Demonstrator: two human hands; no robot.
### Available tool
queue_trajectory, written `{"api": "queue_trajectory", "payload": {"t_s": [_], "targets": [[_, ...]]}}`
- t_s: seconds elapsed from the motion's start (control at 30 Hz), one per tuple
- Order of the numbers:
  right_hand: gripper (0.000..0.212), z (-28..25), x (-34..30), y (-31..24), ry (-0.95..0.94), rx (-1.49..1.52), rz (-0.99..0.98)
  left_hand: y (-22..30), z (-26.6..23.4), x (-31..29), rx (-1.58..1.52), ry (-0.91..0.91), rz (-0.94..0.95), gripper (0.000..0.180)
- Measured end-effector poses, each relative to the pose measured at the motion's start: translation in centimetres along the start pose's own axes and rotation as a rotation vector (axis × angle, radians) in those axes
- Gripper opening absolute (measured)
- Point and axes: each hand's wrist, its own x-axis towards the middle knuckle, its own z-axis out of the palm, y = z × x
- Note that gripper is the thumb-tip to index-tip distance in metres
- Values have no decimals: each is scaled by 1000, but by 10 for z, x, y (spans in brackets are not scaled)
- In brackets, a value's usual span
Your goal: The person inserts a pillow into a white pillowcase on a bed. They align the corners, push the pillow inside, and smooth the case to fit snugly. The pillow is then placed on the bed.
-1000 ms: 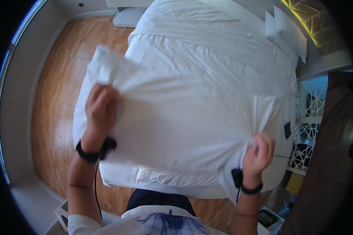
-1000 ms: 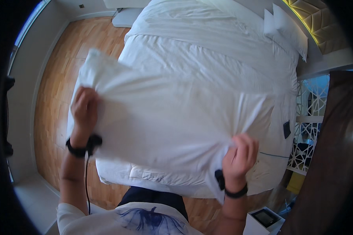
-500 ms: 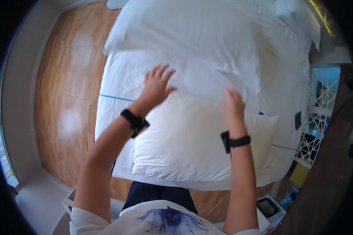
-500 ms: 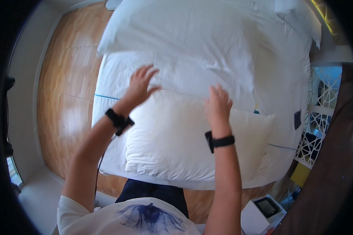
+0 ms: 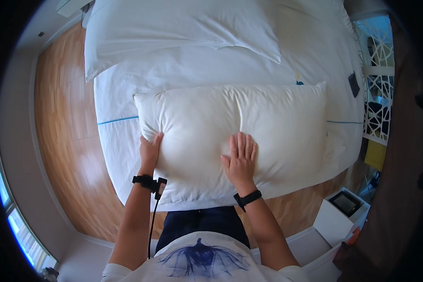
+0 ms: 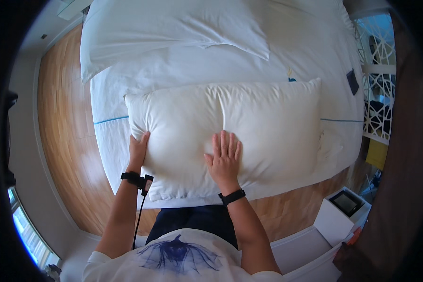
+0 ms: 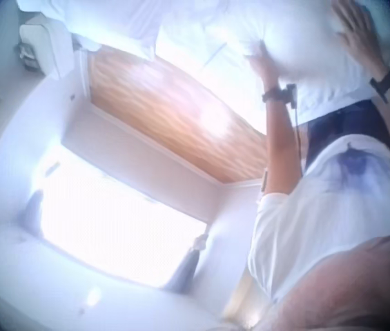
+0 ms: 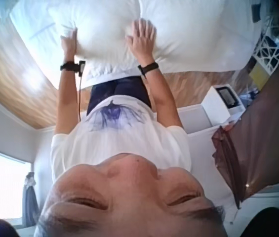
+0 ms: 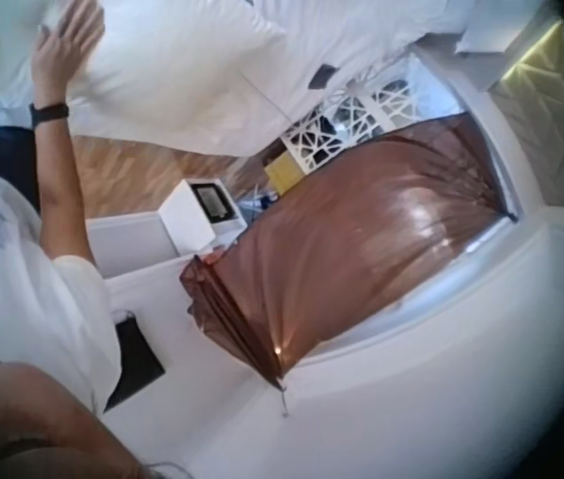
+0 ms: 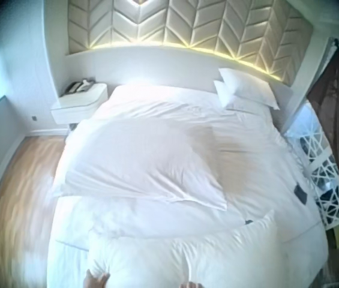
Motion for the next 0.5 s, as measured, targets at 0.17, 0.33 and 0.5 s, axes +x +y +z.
{"api": "queue_trajectory", "payload": {"t_s": [0.17, 0.33, 0.5], "targets": [[69, 7, -38, 4, 34, 77, 80, 16, -20, -42, -328, 16, 86, 43], [62, -21, -80, -8, 157, 198, 122, 12, -73, -128, -446, 110, 234, 38], [59, -28, -118, -27, 202, 361, 39, -40, -118, -135, -555, 187, 142, 42]]}}
